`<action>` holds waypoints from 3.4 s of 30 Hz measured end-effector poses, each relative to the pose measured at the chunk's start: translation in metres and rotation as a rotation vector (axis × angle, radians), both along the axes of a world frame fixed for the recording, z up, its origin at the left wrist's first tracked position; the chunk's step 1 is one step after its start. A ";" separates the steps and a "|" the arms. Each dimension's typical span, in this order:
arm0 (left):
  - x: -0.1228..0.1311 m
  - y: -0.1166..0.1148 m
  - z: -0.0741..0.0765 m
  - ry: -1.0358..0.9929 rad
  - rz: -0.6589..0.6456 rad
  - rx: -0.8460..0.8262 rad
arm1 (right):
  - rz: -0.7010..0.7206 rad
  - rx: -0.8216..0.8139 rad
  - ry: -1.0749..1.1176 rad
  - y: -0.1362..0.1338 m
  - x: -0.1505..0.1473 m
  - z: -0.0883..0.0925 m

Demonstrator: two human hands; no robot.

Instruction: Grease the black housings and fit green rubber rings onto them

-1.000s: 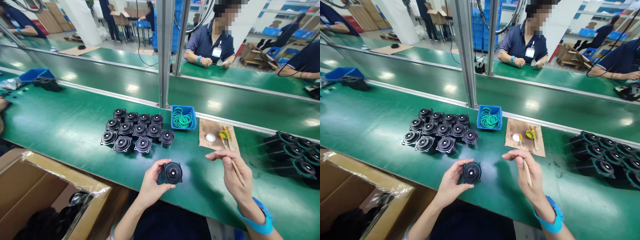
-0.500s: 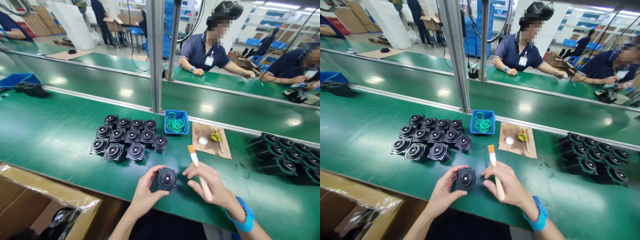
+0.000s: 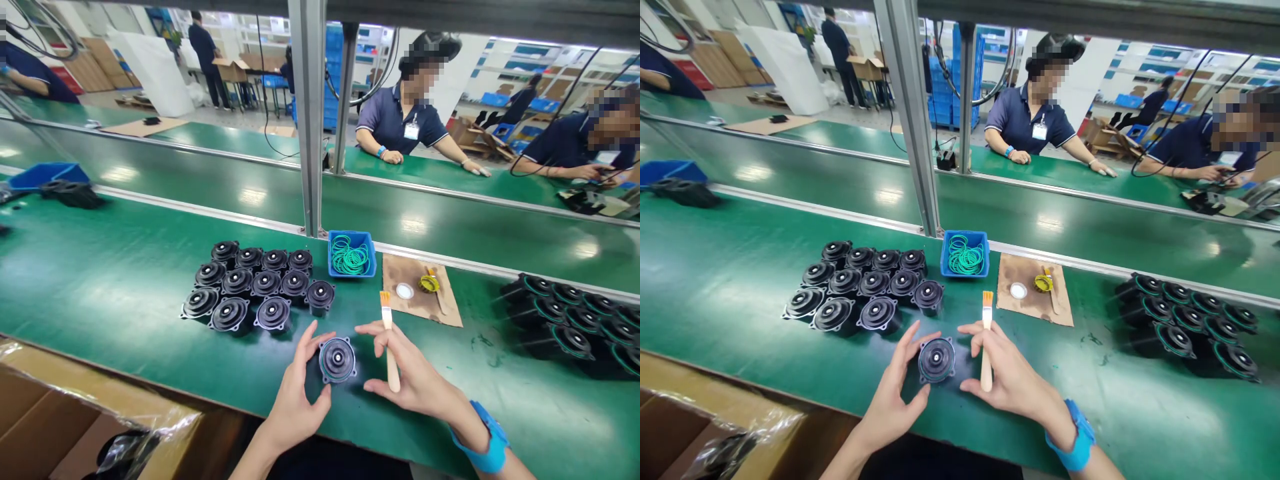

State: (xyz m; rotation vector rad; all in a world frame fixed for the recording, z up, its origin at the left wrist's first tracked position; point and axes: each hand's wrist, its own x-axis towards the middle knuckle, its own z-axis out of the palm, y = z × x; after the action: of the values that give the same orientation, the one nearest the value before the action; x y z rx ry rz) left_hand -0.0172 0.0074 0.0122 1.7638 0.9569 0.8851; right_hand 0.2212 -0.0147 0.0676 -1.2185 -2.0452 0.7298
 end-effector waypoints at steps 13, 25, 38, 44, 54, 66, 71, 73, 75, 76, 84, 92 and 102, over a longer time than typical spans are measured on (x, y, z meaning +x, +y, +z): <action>0.002 0.001 -0.006 -0.008 0.097 -0.079 | 0.024 -0.081 -0.048 0.005 -0.012 -0.007; -0.007 0.006 -0.025 -0.004 0.049 0.087 | -0.303 0.174 -0.302 0.001 -0.052 -0.013; -0.006 0.012 -0.034 0.013 0.092 0.081 | -1.299 0.069 -0.751 0.046 0.186 0.026; -0.012 0.015 -0.042 0.119 0.060 0.247 | -1.395 0.016 -0.840 0.044 0.209 0.002; 0.000 0.076 0.030 0.471 0.159 0.755 | -0.959 0.271 -0.551 0.082 0.131 0.018; 0.000 0.046 0.021 0.420 -0.013 0.514 | -0.371 0.239 -0.721 0.188 -0.002 -0.007; -0.007 0.029 0.007 0.210 -0.032 0.329 | -0.409 0.237 -0.810 0.199 -0.003 -0.011; -0.010 0.028 0.002 0.158 -0.023 0.283 | -0.400 0.233 -0.835 0.202 0.000 -0.009; -0.013 0.027 -0.001 0.126 -0.007 0.265 | -0.392 0.236 -0.852 0.203 0.003 -0.007; -0.014 0.026 -0.003 0.110 0.004 0.261 | -0.385 0.241 -0.856 0.203 0.004 -0.006; -0.010 0.026 -0.009 -0.021 0.072 0.112 | -0.304 0.268 -0.798 0.203 0.004 0.001; -0.007 0.025 -0.005 -0.116 0.111 -0.055 | -0.482 0.311 -0.516 0.174 0.014 0.027; -0.003 0.022 0.003 -0.104 0.088 0.001 | -0.141 -0.171 -0.066 0.076 -0.028 0.032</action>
State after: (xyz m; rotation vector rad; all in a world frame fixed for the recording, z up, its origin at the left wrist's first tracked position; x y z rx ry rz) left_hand -0.0207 0.0293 0.0151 1.6698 0.9719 1.0232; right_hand 0.1936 0.0611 0.1001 -1.4848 -1.9576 0.8191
